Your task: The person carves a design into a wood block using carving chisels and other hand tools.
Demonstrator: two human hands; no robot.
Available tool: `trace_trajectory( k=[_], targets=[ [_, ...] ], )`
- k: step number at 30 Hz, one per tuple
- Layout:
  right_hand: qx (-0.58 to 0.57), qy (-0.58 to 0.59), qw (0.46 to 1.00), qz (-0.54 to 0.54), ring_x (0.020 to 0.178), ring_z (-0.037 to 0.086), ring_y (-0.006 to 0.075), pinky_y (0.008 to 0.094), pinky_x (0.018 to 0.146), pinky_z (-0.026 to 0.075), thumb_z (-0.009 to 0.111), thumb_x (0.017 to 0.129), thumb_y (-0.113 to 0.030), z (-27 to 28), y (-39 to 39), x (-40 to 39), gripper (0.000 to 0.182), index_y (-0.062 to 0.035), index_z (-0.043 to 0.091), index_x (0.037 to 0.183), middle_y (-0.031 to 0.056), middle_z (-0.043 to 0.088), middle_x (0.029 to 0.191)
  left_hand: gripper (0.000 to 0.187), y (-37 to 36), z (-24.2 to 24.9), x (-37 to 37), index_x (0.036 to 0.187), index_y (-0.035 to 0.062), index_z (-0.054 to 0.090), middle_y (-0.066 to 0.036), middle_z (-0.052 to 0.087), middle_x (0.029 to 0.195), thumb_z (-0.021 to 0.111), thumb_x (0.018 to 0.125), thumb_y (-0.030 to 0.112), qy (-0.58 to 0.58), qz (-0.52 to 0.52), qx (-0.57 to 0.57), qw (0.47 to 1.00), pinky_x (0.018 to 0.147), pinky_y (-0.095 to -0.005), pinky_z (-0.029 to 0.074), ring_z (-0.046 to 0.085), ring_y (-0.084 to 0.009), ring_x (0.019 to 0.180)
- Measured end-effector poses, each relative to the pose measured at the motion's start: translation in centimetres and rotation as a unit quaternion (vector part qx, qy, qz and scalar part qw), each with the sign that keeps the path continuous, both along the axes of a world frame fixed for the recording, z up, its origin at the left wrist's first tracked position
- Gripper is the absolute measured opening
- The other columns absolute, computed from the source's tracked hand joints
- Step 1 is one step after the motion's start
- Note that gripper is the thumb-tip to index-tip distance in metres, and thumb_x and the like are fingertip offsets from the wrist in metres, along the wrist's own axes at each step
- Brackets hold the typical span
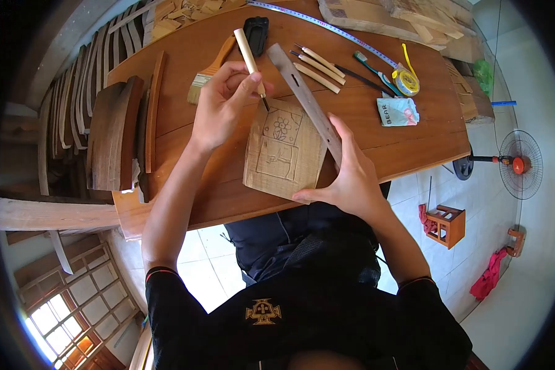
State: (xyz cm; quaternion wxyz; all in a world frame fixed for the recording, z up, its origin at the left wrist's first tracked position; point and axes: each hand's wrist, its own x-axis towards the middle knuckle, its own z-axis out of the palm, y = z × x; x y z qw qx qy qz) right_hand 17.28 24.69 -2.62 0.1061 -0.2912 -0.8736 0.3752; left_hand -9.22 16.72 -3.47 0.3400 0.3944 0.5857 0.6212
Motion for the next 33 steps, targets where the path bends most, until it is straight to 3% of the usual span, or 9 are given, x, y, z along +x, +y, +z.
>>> trace_trajectory(
  k=[6, 9, 12, 15, 17, 18, 20, 23, 33],
  targets=[
    [0.003, 0.011, 0.999, 0.047, 0.142, 0.048, 0.0403, 0.0493, 0.114, 0.043, 0.100, 0.056, -0.048, 0.8, 2.3, -1.5, 0.135, -0.0109, 0.023, 0.161, 0.0202, 0.041, 0.159, 0.026, 0.0, -1.5, -0.6, 0.119, -0.0010, 0.056, -0.010, 0.076, 0.101, 0.062, 0.107, 0.021, 0.005, 0.008, 0.014, 1.000, 0.088, -0.0283, 0.053, 0.069, -0.0122, 0.099],
    [0.019, 0.013, 0.998, 0.054, 0.139, 0.051, 0.0390, 0.0450, 0.109, 0.046, 0.102, 0.052, -0.046, 0.4, 3.5, -1.7, 0.141, -0.0065, 0.023, 0.161, 0.0218, 0.043, 0.158, 0.025, 0.0, -2.7, -0.8, 0.117, -0.0020, 0.057, -0.010, 0.076, 0.099, 0.064, 0.105, 0.018, 0.003, 0.021, 0.041, 0.999, 0.087, -0.0275, 0.053, 0.069, -0.0116, 0.098],
    [-0.094, -0.005, 0.996, 0.008, 0.136, 0.053, 0.0310, 0.0404, 0.108, 0.046, 0.101, 0.061, -0.037, 0.9, 3.7, -1.9, 0.129, -0.0063, 0.025, 0.161, 0.0192, 0.051, 0.150, 0.023, -0.1, -2.6, -1.0, 0.116, -0.0028, 0.058, -0.010, 0.076, 0.097, 0.066, 0.104, 0.016, 0.028, 0.050, 0.035, 0.998, 0.087, -0.0272, 0.054, 0.069, -0.0112, 0.096],
    [-0.076, 0.023, 0.997, -0.012, 0.115, 0.064, 0.0253, 0.0356, 0.095, 0.051, 0.088, 0.082, -0.031, -0.5, 4.2, -1.2, 0.096, -0.0026, 0.034, 0.156, 0.0183, 0.059, 0.137, 0.022, 0.2, -3.5, -0.7, 0.116, -0.0033, 0.059, -0.010, 0.075, 0.096, 0.065, 0.104, 0.014, 0.015, 0.056, 0.040, 0.998, 0.087, -0.0280, 0.054, 0.069, -0.0116, 0.094],
    [0.006, 0.077, 0.997, -0.011, 0.114, 0.067, 0.0335, 0.0406, 0.098, 0.050, 0.081, 0.090, -0.036, -2.1, 4.7, -0.9, 0.084, -0.0001, 0.039, 0.153, 0.0252, 0.062, 0.134, 0.021, 0.4, -3.4, -0.5, 0.118, -0.0033, 0.058, -0.010, 0.073, 0.097, 0.063, 0.105, 0.013, 0.019, 0.056, 0.032, 0.998, 0.089, -0.0295, 0.053, 0.068, -0.0127, 0.095],
    [-0.035, 0.060, 0.996, -0.048, 0.116, 0.067, 0.0337, 0.0405, 0.100, 0.049, 0.070, 0.099, -0.028, -1.8, 4.5, -0.9, 0.062, 0.0024, 0.046, 0.147, 0.0259, 0.065, 0.129, 0.022, 0.6, -3.6, -0.6, 0.117, -0.0037, 0.058, -0.011, 0.074, 0.096, 0.064, 0.104, 0.013, 0.011, 0.049, 0.042, 0.998, 0.088, -0.0291, 0.054, 0.069, -0.0130, 0.094],
    [-0.077, 0.041, 0.992, -0.091, 0.072, 0.055, 0.0125, 0.0275, 0.065, 0.044, 0.068, 0.101, -0.027, -2.2, 5.4, -0.5, 0.048, 0.0014, 0.055, 0.138, 0.0082, 0.063, 0.086, 0.023, 1.5, -3.9, -0.9, 0.115, -0.0045, 0.058, -0.011, 0.074, 0.095, 0.067, 0.102, 0.012, -0.002, 0.035, 0.066, 0.997, 0.085, -0.0283, 0.056, 0.070, -0.0136, 0.091],
    [-0.096, 0.069, 0.990, -0.078, 0.068, 0.051, 0.0099, 0.0276, 0.062, 0.043, 0.068, 0.102, -0.028, 0.3, 6.2, -1.2, 0.035, 0.0020, 0.062, 0.120, 0.0026, 0.058, 0.077, 0.024, 1.4, -3.9, -1.1, 0.115, -0.0049, 0.057, -0.011, 0.073, 0.095, 0.068, 0.102, 0.011, -0.005, 0.020, 0.070, 0.997, 0.085, -0.0291, 0.057, 0.071, -0.0152, 0.089],
    [-0.039, 0.079, 0.996, -0.016, 0.058, 0.047, 0.0048, 0.0240, 0.053, 0.038, 0.070, 0.100, -0.030, 3.5, 9.9, -4.4, 0.046, -0.0002, 0.061, 0.134, -0.0032, 0.052, 0.067, 0.024, 1.6, -4.1, -1.3, 0.118, -0.0054, 0.061, -0.013, 0.072, 0.099, 0.066, 0.103, 0.011, -0.040, 0.022, 0.062, 0.997, 0.085, -0.0352, 0.060, 0.073, -0.0200, 0.090]
  ],
)
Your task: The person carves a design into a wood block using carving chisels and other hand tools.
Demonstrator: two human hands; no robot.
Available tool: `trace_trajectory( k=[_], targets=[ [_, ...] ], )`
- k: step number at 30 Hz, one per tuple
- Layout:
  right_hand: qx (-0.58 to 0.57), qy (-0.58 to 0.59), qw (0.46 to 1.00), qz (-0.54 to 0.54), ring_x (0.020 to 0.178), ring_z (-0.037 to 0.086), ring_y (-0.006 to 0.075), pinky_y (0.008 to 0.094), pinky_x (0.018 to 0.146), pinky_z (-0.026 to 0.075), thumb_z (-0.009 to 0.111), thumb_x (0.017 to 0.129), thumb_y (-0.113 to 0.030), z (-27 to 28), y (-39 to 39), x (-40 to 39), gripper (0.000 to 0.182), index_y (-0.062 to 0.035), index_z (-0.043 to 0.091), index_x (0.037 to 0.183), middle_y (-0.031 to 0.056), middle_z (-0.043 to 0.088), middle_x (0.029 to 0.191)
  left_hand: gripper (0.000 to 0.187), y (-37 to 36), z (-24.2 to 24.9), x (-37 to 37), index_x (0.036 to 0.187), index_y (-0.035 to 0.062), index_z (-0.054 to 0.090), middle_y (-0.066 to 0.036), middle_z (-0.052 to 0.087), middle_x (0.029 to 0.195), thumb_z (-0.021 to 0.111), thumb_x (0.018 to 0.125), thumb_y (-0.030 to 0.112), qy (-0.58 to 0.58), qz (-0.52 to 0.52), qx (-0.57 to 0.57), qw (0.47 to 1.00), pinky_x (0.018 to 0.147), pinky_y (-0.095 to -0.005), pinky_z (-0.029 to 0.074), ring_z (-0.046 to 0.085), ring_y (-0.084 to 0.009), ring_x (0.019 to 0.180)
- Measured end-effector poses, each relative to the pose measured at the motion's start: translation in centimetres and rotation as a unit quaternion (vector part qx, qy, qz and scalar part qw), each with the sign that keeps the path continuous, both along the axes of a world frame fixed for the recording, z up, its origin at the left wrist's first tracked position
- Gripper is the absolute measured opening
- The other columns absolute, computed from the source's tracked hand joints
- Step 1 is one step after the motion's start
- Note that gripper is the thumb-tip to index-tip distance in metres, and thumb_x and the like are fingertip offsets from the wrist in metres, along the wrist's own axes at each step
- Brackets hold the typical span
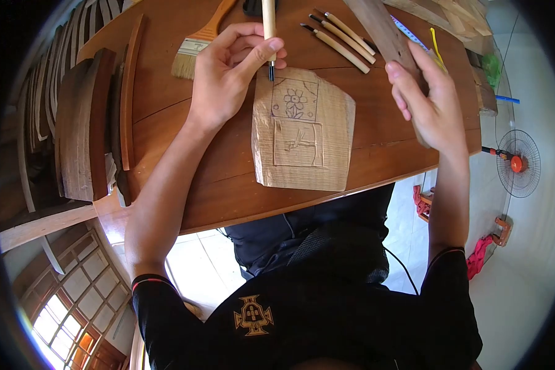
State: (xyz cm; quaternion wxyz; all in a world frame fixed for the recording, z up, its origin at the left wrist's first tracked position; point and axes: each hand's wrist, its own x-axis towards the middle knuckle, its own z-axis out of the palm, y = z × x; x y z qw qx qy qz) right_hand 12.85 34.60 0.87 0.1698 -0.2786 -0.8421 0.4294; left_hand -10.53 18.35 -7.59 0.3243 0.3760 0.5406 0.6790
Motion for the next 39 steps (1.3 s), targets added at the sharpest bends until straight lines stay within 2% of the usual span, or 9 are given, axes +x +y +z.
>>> trace_trajectory(
  k=[3, 6, 7, 10, 13, 15, 17, 22, 39],
  targets=[
    [0.071, 0.049, 0.996, 0.028, 0.057, 0.045, 0.0044, 0.0241, 0.052, 0.036, 0.071, 0.099, -0.032, -0.3, 1.2, -1.4, 0.049, 0.0008, 0.063, 0.135, -0.0024, 0.049, 0.064, 0.024, 0.4, -0.6, 0.0, 0.119, -0.0053, 0.061, -0.012, 0.072, 0.099, 0.066, 0.102, 0.012, -0.016, -0.001, 0.016, 1.000, 0.085, -0.0349, 0.060, 0.072, -0.0197, 0.093],
    [0.038, 0.004, 0.999, 0.026, 0.058, 0.045, 0.0037, 0.0230, 0.051, 0.037, 0.066, 0.103, -0.025, 0.1, 2.4, -2.2, 0.056, 0.0042, 0.050, 0.148, -0.0017, 0.055, 0.077, 0.025, 0.4, -0.4, 0.0, 0.119, -0.0047, 0.061, -0.012, 0.071, 0.098, 0.067, 0.102, 0.013, -0.022, -0.001, 0.005, 1.000, 0.085, -0.0342, 0.060, 0.071, -0.0191, 0.093],
    [0.049, -0.071, 0.996, 0.015, 0.061, 0.053, 0.0063, 0.0244, 0.054, 0.044, 0.067, 0.103, -0.022, 3.4, 1.0, -4.1, 0.030, 0.0017, 0.061, 0.120, 0.0005, 0.061, 0.075, 0.025, 0.4, -0.4, 0.1, 0.119, -0.0045, 0.061, -0.012, 0.072, 0.098, 0.067, 0.102, 0.013, -0.025, 0.000, 0.000, 1.000, 0.085, -0.0342, 0.060, 0.071, -0.0189, 0.092],
    [0.037, 0.038, 0.995, 0.086, 0.061, 0.053, 0.0064, 0.0247, 0.055, 0.044, 0.067, 0.102, -0.020, 0.9, 3.2, -4.9, 0.027, 0.0028, 0.061, 0.116, 0.0007, 0.061, 0.076, 0.025, 0.5, -0.3, 0.2, 0.119, -0.0051, 0.061, -0.011, 0.072, 0.096, 0.067, 0.102, 0.013, -0.033, 0.001, -0.005, 0.999, 0.083, -0.0332, 0.060, 0.071, -0.0178, 0.089],
    [0.071, 0.016, 0.993, 0.097, 0.061, 0.053, 0.0061, 0.0242, 0.055, 0.044, 0.066, 0.102, -0.016, 0.7, 4.4, -5.6, 0.029, 0.0041, 0.060, 0.122, 0.0011, 0.060, 0.076, 0.026, 0.5, -0.2, 0.0, 0.118, -0.0070, 0.061, -0.011, 0.073, 0.095, 0.069, 0.101, 0.010, -0.037, -0.004, 0.000, 0.999, 0.081, -0.0308, 0.060, 0.071, -0.0161, 0.087],
    [0.236, 0.085, 0.953, 0.170, 0.061, 0.053, 0.0063, 0.0245, 0.055, 0.044, 0.066, 0.102, -0.014, 0.2, 6.4, -6.2, 0.034, 0.0050, 0.058, 0.129, 0.0014, 0.060, 0.076, 0.026, 0.5, 0.0, 0.1, 0.118, -0.0066, 0.061, -0.010, 0.073, 0.095, 0.069, 0.100, 0.011, -0.038, -0.003, -0.007, 0.999, 0.081, -0.0305, 0.060, 0.071, -0.0157, 0.086],
    [0.252, 0.119, 0.947, 0.162, 0.060, 0.053, 0.0064, 0.0246, 0.054, 0.044, 0.066, 0.102, -0.012, -0.5, 7.0, -6.2, 0.039, 0.0055, 0.056, 0.135, 0.0016, 0.061, 0.077, 0.026, 0.6, 0.1, 0.2, 0.117, -0.0062, 0.061, -0.010, 0.073, 0.095, 0.070, 0.100, 0.011, -0.037, 0.001, -0.009, 0.999, 0.081, -0.0302, 0.060, 0.071, -0.0154, 0.087],
    [0.044, 0.087, 0.994, 0.057, 0.059, 0.052, 0.0054, 0.0236, 0.052, 0.044, 0.067, 0.101, -0.010, -0.8, 6.0, -5.5, 0.044, 0.0054, 0.055, 0.140, 0.0013, 0.062, 0.079, 0.026, 0.7, 0.0, 0.4, 0.116, -0.0055, 0.062, -0.009, 0.073, 0.094, 0.071, 0.099, 0.012, -0.039, 0.004, -0.010, 0.999, 0.081, -0.0295, 0.060, 0.071, -0.0145, 0.087],
    [0.070, 0.057, 0.994, 0.061, 0.058, 0.051, 0.0036, 0.0223, 0.050, 0.040, 0.068, 0.102, -0.014, -0.4, 6.2, -5.5, 0.033, 0.0046, 0.063, 0.129, -0.0023, 0.059, 0.076, 0.026, 0.7, 0.2, 0.4, 0.114, -0.0049, 0.064, -0.009, 0.074, 0.093, 0.073, 0.098, 0.013, -0.021, 0.010, -0.021, 0.999, 0.080, -0.0280, 0.060, 0.071, -0.0129, 0.088]
  ],
)
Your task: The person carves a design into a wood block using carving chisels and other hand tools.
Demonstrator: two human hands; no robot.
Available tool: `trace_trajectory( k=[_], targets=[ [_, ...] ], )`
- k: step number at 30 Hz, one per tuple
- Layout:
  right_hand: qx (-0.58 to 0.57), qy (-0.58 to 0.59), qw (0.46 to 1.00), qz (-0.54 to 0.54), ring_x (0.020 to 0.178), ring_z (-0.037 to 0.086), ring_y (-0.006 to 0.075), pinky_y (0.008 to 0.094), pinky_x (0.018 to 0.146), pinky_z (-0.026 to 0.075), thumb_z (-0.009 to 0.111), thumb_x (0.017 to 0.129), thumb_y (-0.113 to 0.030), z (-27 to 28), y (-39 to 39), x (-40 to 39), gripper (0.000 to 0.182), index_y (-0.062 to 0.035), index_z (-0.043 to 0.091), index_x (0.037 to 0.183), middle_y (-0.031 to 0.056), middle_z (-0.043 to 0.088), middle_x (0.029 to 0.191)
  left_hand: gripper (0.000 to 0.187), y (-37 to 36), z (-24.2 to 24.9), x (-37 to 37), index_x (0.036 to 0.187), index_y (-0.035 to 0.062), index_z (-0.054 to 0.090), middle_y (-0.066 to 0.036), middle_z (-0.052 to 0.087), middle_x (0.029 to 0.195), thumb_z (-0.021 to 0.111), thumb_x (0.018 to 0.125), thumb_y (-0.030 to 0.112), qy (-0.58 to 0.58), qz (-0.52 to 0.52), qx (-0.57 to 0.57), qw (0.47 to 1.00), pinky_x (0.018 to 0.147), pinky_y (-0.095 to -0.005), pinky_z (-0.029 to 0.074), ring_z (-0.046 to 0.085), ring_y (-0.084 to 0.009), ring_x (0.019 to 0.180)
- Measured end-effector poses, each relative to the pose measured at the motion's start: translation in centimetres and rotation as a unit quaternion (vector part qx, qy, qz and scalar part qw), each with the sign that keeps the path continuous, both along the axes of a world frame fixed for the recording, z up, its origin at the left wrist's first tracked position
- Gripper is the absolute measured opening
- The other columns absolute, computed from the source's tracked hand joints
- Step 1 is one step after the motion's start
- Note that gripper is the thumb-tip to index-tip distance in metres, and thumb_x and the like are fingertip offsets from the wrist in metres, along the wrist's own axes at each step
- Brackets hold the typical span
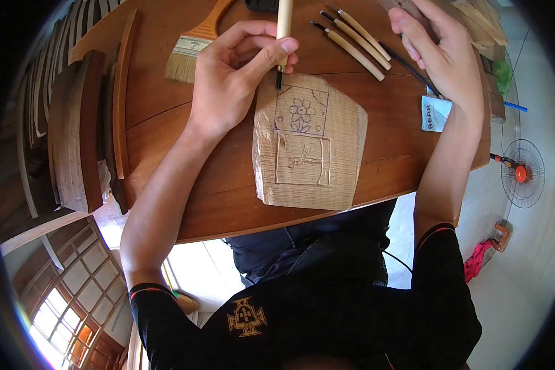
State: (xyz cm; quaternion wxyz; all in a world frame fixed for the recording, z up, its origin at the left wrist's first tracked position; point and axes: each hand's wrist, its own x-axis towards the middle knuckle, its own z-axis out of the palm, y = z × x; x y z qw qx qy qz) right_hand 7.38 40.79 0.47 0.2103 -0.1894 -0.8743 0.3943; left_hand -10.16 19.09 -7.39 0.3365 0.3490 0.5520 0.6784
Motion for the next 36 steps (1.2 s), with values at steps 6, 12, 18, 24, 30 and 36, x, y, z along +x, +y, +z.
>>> trace_trajectory(
  k=[6, 12, 18, 24, 30, 36],
  targets=[
    [0.090, -0.074, 0.993, 0.002, 0.058, 0.051, 0.0036, 0.0227, 0.049, 0.039, 0.069, 0.101, -0.015, 2.3, -0.5, 0.1, 0.020, 0.0021, 0.066, 0.111, -0.0032, 0.057, 0.073, 0.027, 0.0, -0.1, 0.1, 0.115, -0.0045, 0.065, -0.008, 0.074, 0.093, 0.074, 0.097, 0.014, 0.008, -0.002, 0.007, 1.000, 0.080, -0.0277, 0.059, 0.070, -0.0122, 0.087],
    [0.089, -0.064, 0.993, 0.045, 0.058, 0.051, 0.0034, 0.0226, 0.049, 0.039, 0.068, 0.101, -0.015, 1.5, 0.2, 0.1, 0.019, 0.0012, 0.067, 0.109, -0.0037, 0.058, 0.073, 0.027, -0.1, -0.1, 0.2, 0.115, -0.0041, 0.065, -0.008, 0.074, 0.093, 0.076, 0.097, 0.013, 0.040, 0.002, 0.014, 0.999, 0.080, -0.0271, 0.058, 0.070, -0.0119, 0.086],
    [-0.022, -0.084, 0.996, 0.011, 0.057, 0.051, 0.0033, 0.0227, 0.049, 0.040, 0.068, 0.101, -0.013, 2.3, -0.1, 0.3, 0.022, 0.0044, 0.066, 0.114, -0.0029, 0.058, 0.073, 0.025, -0.3, -0.2, 0.3, 0.119, -0.0043, 0.061, -0.012, 0.073, 0.096, 0.071, 0.098, 0.006, 0.094, 0.003, 0.007, 0.996, 0.083, -0.0314, 0.057, 0.070, -0.0173, 0.085],
    [0.029, -0.099, 0.992, 0.070, 0.056, 0.052, 0.0026, 0.0230, 0.050, 0.041, 0.066, 0.101, -0.010, 2.2, 1.0, 1.2, 0.029, 0.0093, 0.063, 0.123, 0.0016, 0.063, 0.076, 0.023, -0.2, -0.2, 0.3, 0.117, -0.0043, 0.062, -0.012, 0.073, 0.095, 0.071, 0.098, 0.006, 0.090, 0.006, 0.005, 0.996, 0.081, -0.0306, 0.058, 0.071, -0.0167, 0.086],
    [0.056, -0.083, 0.995, 0.009, 0.055, 0.051, 0.0033, 0.0232, 0.049, 0.040, 0.065, 0.102, -0.010, 1.6, -0.8, 0.5, 0.023, 0.0073, 0.065, 0.118, -0.0005, 0.062, 0.075, 0.022, -0.2, -0.3, 0.5, 0.116, -0.0043, 0.063, -0.013, 0.074, 0.095, 0.071, 0.098, 0.006, 0.081, 0.008, 0.000, 0.997, 0.081, -0.0304, 0.058, 0.071, -0.0163, 0.086],
    [0.038, -0.100, 0.994, 0.006, 0.055, 0.051, 0.0029, 0.0219, 0.047, 0.039, 0.065, 0.103, -0.013, 1.7, -0.6, 0.3, 0.018, 0.0028, 0.067, 0.111, -0.0021, 0.060, 0.073, 0.022, -0.3, -0.1, 0.7, 0.116, -0.0053, 0.064, -0.012, 0.074, 0.094, 0.071, 0.099, 0.007, 0.079, 0.014, -0.005, 0.997, 0.080, -0.0293, 0.057, 0.071, -0.0157, 0.085]
  ],
)
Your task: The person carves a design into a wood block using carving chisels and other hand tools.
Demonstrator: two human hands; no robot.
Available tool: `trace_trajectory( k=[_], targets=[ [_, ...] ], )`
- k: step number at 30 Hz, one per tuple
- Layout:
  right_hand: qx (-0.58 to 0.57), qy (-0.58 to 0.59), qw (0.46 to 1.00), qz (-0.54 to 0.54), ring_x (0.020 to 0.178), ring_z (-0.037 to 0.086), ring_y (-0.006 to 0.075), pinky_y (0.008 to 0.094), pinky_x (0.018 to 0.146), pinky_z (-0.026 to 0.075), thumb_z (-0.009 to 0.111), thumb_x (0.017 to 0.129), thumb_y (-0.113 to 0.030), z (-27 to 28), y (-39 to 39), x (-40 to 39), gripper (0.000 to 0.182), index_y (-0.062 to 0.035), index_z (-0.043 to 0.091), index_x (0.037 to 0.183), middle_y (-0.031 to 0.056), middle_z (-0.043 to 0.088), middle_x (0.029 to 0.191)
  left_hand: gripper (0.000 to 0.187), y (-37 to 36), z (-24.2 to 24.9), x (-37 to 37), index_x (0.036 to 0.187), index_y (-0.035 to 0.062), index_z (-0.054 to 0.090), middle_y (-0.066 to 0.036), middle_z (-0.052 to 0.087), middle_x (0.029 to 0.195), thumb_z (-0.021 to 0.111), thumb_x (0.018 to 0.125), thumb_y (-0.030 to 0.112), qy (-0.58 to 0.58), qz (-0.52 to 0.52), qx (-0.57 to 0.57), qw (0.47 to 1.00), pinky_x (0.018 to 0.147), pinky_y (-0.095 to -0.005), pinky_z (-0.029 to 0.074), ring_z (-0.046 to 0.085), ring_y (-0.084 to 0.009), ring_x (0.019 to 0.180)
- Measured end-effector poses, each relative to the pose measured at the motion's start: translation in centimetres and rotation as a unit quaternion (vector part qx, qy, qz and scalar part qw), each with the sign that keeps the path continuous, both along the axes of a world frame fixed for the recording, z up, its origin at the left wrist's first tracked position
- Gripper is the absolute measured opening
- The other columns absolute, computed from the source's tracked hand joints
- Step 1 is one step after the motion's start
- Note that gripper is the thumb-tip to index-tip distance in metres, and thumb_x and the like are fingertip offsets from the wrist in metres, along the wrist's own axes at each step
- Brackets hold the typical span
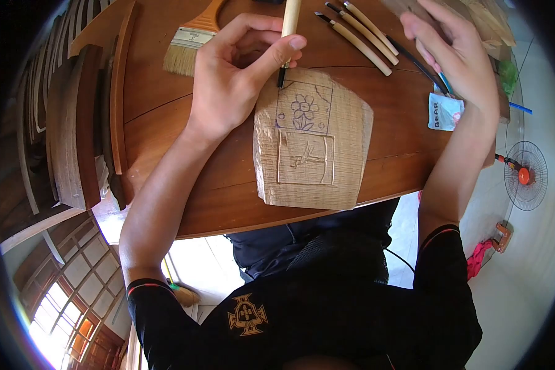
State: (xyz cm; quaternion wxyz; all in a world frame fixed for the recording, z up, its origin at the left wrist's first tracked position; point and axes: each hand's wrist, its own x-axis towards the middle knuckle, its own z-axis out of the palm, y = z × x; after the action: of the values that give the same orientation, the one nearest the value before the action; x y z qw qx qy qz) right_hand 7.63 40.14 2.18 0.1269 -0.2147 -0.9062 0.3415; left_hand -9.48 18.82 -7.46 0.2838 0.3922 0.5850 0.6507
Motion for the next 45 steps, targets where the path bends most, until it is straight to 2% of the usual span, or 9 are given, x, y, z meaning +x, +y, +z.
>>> trace_trajectory(
  k=[6, 10, 14, 26, 30, 33, 34, 41, 45],
  targets=[
    [-0.078, -0.017, 0.996, -0.027, 0.055, 0.051, 0.0027, 0.0217, 0.047, 0.039, 0.066, 0.103, -0.015, -0.1, 0.2, -0.4, 0.021, 0.0027, 0.068, 0.113, -0.0028, 0.059, 0.072, 0.025, 0.1, -0.2, 0.6, 0.118, -0.0067, 0.065, -0.011, 0.075, 0.092, 0.071, 0.099, 0.008, 0.029, 0.029, -0.017, 0.999, 0.080, -0.0265, 0.056, 0.070, -0.0131, 0.085],
    [-0.058, -0.069, 0.994, 0.062, 0.055, 0.050, 0.0027, 0.0217, 0.047, 0.040, 0.066, 0.103, -0.016, 0.8, 1.0, -0.1, 0.025, 0.0034, 0.068, 0.119, -0.0034, 0.057, 0.070, 0.027, -0.1, 0.0, 1.0, 0.120, -0.0065, 0.066, -0.010, 0.076, 0.092, 0.071, 0.100, 0.011, 0.043, 0.051, -0.034, 0.997, 0.080, -0.0245, 0.054, 0.070, -0.0112, 0.085],
    [-0.110, -0.035, 0.993, -0.038, 0.055, 0.050, 0.0031, 0.0215, 0.047, 0.039, 0.065, 0.103, -0.016, -0.2, 0.0, -1.0, 0.026, 0.0040, 0.067, 0.120, -0.0026, 0.058, 0.074, 0.029, -0.2, 0.3, 0.9, 0.119, -0.0055, 0.068, -0.009, 0.076, 0.091, 0.073, 0.099, 0.014, 0.065, 0.062, -0.061, 0.994, 0.078, -0.0225, 0.054, 0.070, -0.0094, 0.085],
    [-0.056, -0.085, 0.995, 0.006, 0.055, 0.049, 0.0022, 0.0221, 0.047, 0.038, 0.066, 0.103, -0.019, 0.8, 0.5, -0.8, 0.019, 0.0005, 0.068, 0.103, -0.0037, 0.056, 0.072, 0.028, -0.2, 0.3, 0.9, 0.116, -0.0044, 0.071, -0.008, 0.076, 0.089, 0.075, 0.097, 0.016, 0.074, 0.064, -0.070, 0.993, 0.076, -0.0215, 0.054, 0.070, -0.0080, 0.084],
    [-0.112, -0.019, 0.993, -0.020, 0.055, 0.049, 0.0018, 0.0219, 0.047, 0.038, 0.067, 0.102, -0.019, -0.2, 0.5, -0.9, 0.021, 0.0009, 0.069, 0.109, -0.0031, 0.057, 0.071, 0.029, -0.2, 0.4, 1.0, 0.116, -0.0043, 0.071, -0.007, 0.076, 0.090, 0.076, 0.097, 0.017, 0.079, 0.065, -0.078, 0.992, 0.075, -0.0213, 0.053, 0.070, -0.0076, 0.083],
    [-0.045, -0.106, 0.993, 0.035, 0.055, 0.050, 0.0021, 0.0225, 0.047, 0.039, 0.067, 0.102, -0.019, 0.8, 1.1, -0.3, 0.023, 0.0018, 0.069, 0.111, -0.0032, 0.058, 0.069, 0.030, -0.2, 0.2, 1.0, 0.116, -0.0043, 0.071, -0.007, 0.076, 0.089, 0.077, 0.096, 0.018, 0.078, 0.065, -0.079, 0.992, 0.075, -0.0213, 0.053, 0.069, -0.0073, 0.083],
    [-0.050, -0.100, 0.993, -0.035, 0.055, 0.050, 0.0024, 0.0229, 0.048, 0.039, 0.069, 0.102, -0.020, 0.9, 0.1, -1.3, 0.026, 0.0033, 0.069, 0.114, -0.0037, 0.058, 0.066, 0.030, 0.0, 0.3, 0.9, 0.115, -0.0043, 0.071, -0.007, 0.076, 0.089, 0.077, 0.096, 0.018, 0.077, 0.065, -0.078, 0.992, 0.075, -0.0212, 0.053, 0.069, -0.0072, 0.083],
    [-0.091, -0.039, 0.995, -0.027, 0.054, 0.051, 0.0022, 0.0232, 0.047, 0.040, 0.068, 0.102, -0.022, -0.1, 0.3, -1.0, 0.023, 0.0004, 0.069, 0.108, -0.0036, 0.058, 0.067, 0.029, -0.2, 0.4, 0.9, 0.112, -0.0037, 0.071, -0.006, 0.075, 0.087, 0.077, 0.096, 0.020, 0.089, 0.069, -0.100, 0.989, 0.075, -0.0214, 0.053, 0.068, -0.0064, 0.083],
    [-0.012, -0.092, 0.995, 0.029, 0.053, 0.049, 0.0035, 0.0229, 0.047, 0.039, 0.067, 0.102, -0.022, 0.2, 0.8, -0.7, 0.025, 0.0023, 0.068, 0.107, -0.0035, 0.056, 0.067, 0.029, -0.3, 0.4, 0.9, 0.111, -0.0035, 0.071, -0.006, 0.075, 0.084, 0.077, 0.096, 0.020, 0.092, 0.064, -0.097, 0.989, 0.074, -0.0213, 0.053, 0.068, -0.0060, 0.081]
  ],
)
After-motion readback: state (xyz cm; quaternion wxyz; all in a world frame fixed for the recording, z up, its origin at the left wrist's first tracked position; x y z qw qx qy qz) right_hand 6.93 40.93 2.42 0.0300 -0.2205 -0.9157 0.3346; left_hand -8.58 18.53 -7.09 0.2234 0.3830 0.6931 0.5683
